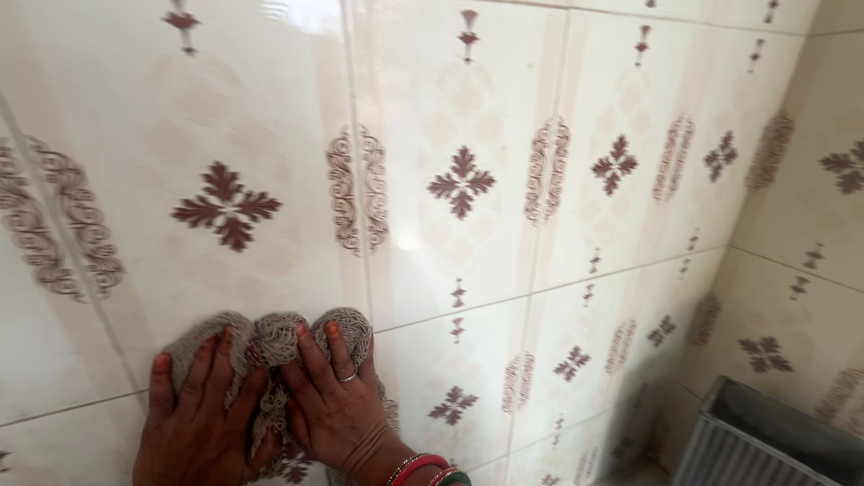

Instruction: The person wipes a tiled wall and a marble floor with a cloth.

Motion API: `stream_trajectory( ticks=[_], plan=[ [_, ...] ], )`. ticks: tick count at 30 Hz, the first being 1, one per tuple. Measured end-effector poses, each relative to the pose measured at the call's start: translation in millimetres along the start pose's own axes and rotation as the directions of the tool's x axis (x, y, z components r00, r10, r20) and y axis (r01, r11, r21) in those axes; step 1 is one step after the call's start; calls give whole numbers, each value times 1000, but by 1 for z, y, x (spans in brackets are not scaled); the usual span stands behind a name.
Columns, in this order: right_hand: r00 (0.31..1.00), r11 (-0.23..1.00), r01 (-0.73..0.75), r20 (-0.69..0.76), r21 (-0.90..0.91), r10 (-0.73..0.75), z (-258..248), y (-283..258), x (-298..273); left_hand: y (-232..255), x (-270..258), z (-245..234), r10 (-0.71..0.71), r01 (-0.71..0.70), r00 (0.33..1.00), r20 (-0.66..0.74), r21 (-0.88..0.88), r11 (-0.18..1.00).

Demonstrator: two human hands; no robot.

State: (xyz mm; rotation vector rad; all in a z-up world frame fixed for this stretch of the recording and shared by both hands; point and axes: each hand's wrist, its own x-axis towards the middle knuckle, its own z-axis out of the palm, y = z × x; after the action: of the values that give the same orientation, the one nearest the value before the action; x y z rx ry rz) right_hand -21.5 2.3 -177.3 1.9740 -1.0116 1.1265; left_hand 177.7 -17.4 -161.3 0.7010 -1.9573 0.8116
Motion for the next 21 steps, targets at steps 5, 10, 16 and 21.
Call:
stream_trajectory(
  ticks=[5,10,16,21],
  plan=[
    [997,999,-44,-60,-5,43,8,-34,38,-20,14,-26,-127,130,990,-60,48,990],
    [996,1000,5,-92,-12,-6,-6,-36,80,-24,44,-47,-179,192,979,-98,149,970],
    [993,1000,29,-117,6,-28,-49,-26,153,-25,115,-85,-234,257,944,-232,74,964],
    [985,999,46,-166,-17,-48,-78,-13,218,-29,175,-108,-267,299,909,-319,55,953]
  ],
)
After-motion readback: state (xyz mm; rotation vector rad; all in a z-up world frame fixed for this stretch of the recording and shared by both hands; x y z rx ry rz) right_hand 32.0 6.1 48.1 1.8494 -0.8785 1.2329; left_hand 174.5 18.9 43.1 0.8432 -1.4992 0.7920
